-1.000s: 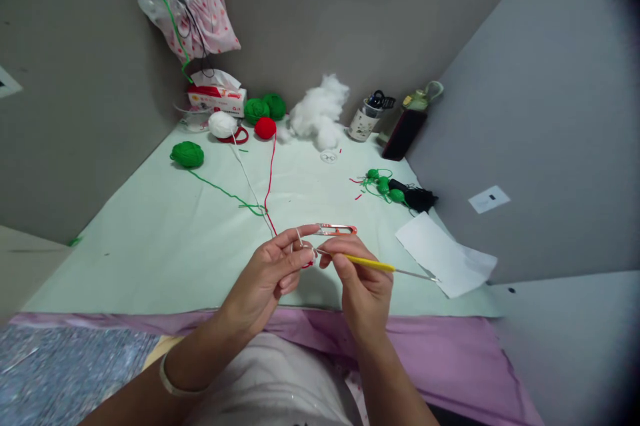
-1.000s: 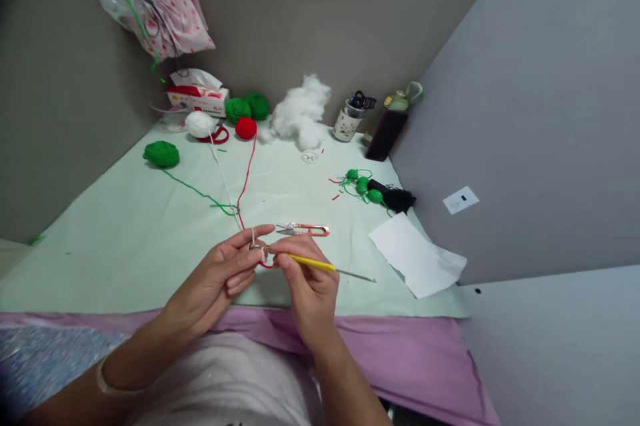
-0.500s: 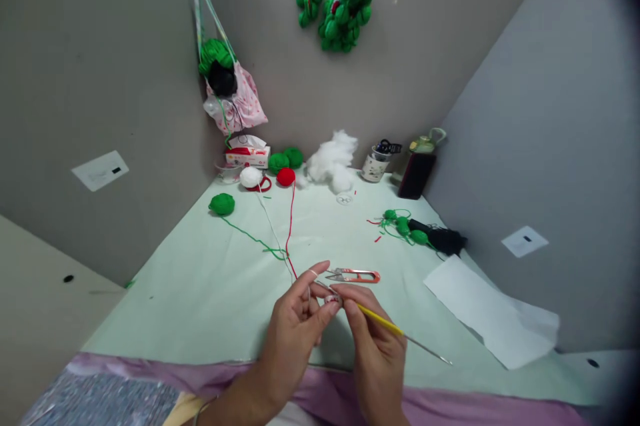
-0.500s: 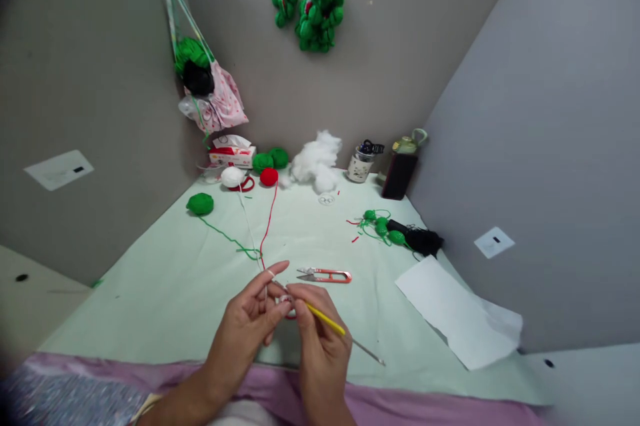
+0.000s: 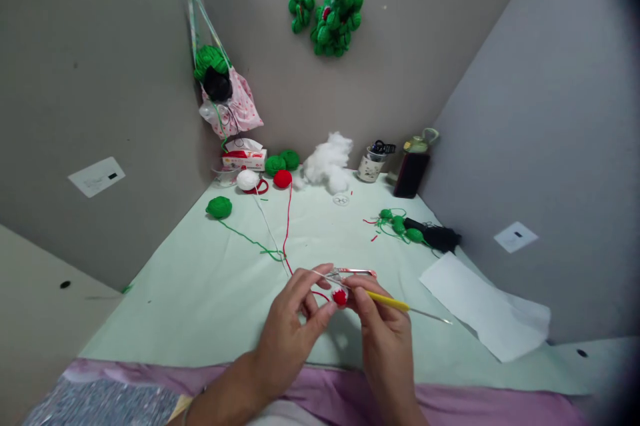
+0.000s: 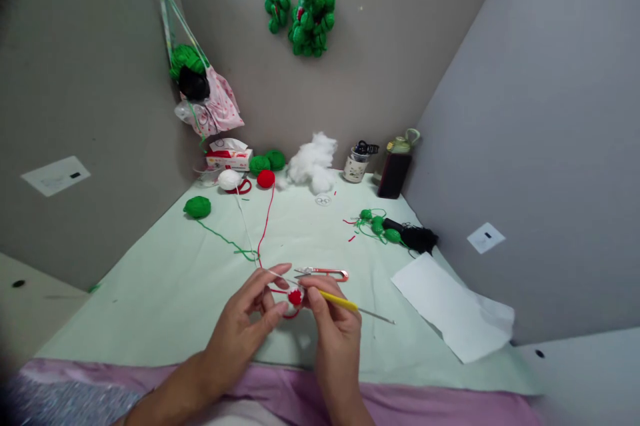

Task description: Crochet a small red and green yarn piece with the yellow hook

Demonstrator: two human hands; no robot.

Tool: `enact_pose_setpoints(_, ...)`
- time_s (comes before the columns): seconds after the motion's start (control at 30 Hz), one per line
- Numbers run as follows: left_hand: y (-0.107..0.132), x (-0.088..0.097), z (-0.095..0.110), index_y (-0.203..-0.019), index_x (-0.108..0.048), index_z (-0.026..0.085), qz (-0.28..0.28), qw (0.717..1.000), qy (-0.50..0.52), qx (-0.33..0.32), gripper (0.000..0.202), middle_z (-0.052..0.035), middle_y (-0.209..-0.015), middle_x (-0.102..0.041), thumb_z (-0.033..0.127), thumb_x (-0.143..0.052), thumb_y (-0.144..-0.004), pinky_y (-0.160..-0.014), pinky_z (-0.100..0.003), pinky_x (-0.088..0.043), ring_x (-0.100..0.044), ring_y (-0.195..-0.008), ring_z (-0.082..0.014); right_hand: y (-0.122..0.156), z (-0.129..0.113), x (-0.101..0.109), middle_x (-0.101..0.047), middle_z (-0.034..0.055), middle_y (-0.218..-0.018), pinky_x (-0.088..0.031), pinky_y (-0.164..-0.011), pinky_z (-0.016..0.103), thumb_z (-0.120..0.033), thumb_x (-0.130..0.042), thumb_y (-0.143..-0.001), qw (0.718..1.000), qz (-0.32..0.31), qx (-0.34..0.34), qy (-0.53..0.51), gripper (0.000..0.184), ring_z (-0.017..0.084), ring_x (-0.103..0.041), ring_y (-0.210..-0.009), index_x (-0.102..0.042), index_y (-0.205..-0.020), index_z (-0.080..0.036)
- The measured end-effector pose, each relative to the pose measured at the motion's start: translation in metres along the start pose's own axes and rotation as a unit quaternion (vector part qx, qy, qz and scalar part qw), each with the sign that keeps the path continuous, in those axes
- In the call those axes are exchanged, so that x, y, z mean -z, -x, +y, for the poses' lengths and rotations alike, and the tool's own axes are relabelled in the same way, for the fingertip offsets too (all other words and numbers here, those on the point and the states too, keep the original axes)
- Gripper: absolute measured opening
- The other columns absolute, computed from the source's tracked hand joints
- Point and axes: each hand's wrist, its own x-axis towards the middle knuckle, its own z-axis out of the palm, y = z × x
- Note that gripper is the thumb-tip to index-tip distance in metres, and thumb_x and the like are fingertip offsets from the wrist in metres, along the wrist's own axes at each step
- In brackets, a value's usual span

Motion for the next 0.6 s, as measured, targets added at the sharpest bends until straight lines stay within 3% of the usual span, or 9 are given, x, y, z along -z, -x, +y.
enact_pose_setpoints(0.07,-0.007,0.013,0.002,-0.131,-0.071,0.024,-0.001,1.0,-0.02,0.0,0.037,-0.0069,-0.112,-0.067,0.034,-0.068,-0.096,-0.069,-0.028,-0.055,-0.059,-0.067,-0.0111,-0.003,-0.003,0.001,-0.079,0.0072,-0.092,-0.061,-0.07,0.028,-0.05,-0.086,-0.08,0.997,-0.01,-0.05,-0.062,0.027,0.02,-0.071,-0.087,-0.086,-0.083,-0.024)
enact_pose_setpoints(0.17,-0.026,0.045,0.002,-0.104,-0.075,0.021,-0.029,0.993,-0.114,-0.011,0.023,-0.0094,-0.12,-0.069,0.039,-0.061,-0.099,-0.07,-0.029,-0.057,-0.067,-0.077,-0.0157,-0.008,-0.008,0.003,-0.076,0.0055,-0.083,-0.057,-0.057,0.024,-0.051,-0.091,-0.074,0.987,-0.027,-0.105,-0.122,0.03,0.014,-0.065,-0.067,-0.086,-0.081,-0.023)
enact_pose_setpoints(0.23,-0.043,0.072,-0.002,-0.089,-0.071,0.022,-0.025,0.963,-0.268,-0.026,0.026,-0.009,-0.124,-0.071,0.041,-0.056,-0.1,-0.079,-0.032,-0.058,-0.07,-0.097,-0.0215,-0.009,-0.011,0.006,-0.075,0.0047,-0.082,-0.053,-0.051,0.023,-0.05,-0.092,-0.074,0.98,-0.037,-0.13,-0.146,0.03,0.01,-0.059,-0.058,-0.085,-0.082,-0.022)
enact_pose_setpoints(0.33,-0.068,0.106,-0.018,-0.086,-0.07,0.023,-0.002,0.936,-0.35,-0.018,0.016,-0.0101,-0.113,-0.073,0.035,-0.061,-0.093,-0.088,-0.041,-0.053,-0.065,-0.104,-0.0291,-0.009,-0.014,0.009,-0.073,0.0035,-0.079,-0.051,-0.05,0.023,-0.048,-0.092,-0.074,0.974,-0.047,-0.148,-0.164,0.03,0.008,-0.056,-0.053,-0.084,-0.082,-0.02)
enact_pose_setpoints(0.4,-0.081,0.117,-0.032,-0.084,-0.07,0.023,-0.003,0.923,-0.385,-0.011,0.009,-0.0095,-0.1,-0.072,0.032,-0.067,-0.085,-0.089,-0.045,-0.051,-0.062,-0.103,-0.0327,-0.008,-0.014,0.009,-0.071,0.0029,-0.077,-0.05,-0.051,0.023,-0.048,-0.091,-0.074,0.973,-0.056,-0.152,-0.167,0.03,0.008,-0.055,-0.052,-0.084,-0.081,-0.02)
enact_pose_setpoints(0.5,-0.091,0.121,-0.046,-0.076,-0.069,0.024,-0.024,0.916,-0.4,-0.013,0.005,-0.0061,-0.087,-0.071,0.028,-0.068,-0.08,-0.086,-0.043,-0.049,-0.062,-0.093,-0.0308,-0.006,-0.014,0.006,-0.072,0.0028,-0.078,-0.048,-0.051,0.023,-0.047,-0.091,-0.075,0.973,-0.068,-0.15,-0.164,0.029,0.008,-0.056,-0.052,-0.084,-0.08,-0.02)
enact_pose_setpoints(0.6,-0.094,0.129,-0.042,-0.07,-0.067,0.025,0.009,0.918,-0.396,-0.024,0.008,-0.0044,-0.082,-0.068,0.025,-0.066,-0.078,-0.089,-0.042,-0.047,-0.062,-0.089,-0.0292,-0.005,-0.014,0.005,-0.07,0.0023,-0.078,-0.048,-0.052,0.023,-0.047,-0.09,-0.075,0.972,-0.078,-0.149,-0.164,0.028,0.008,-0.057,-0.053,-0.083,-0.08,-0.02)
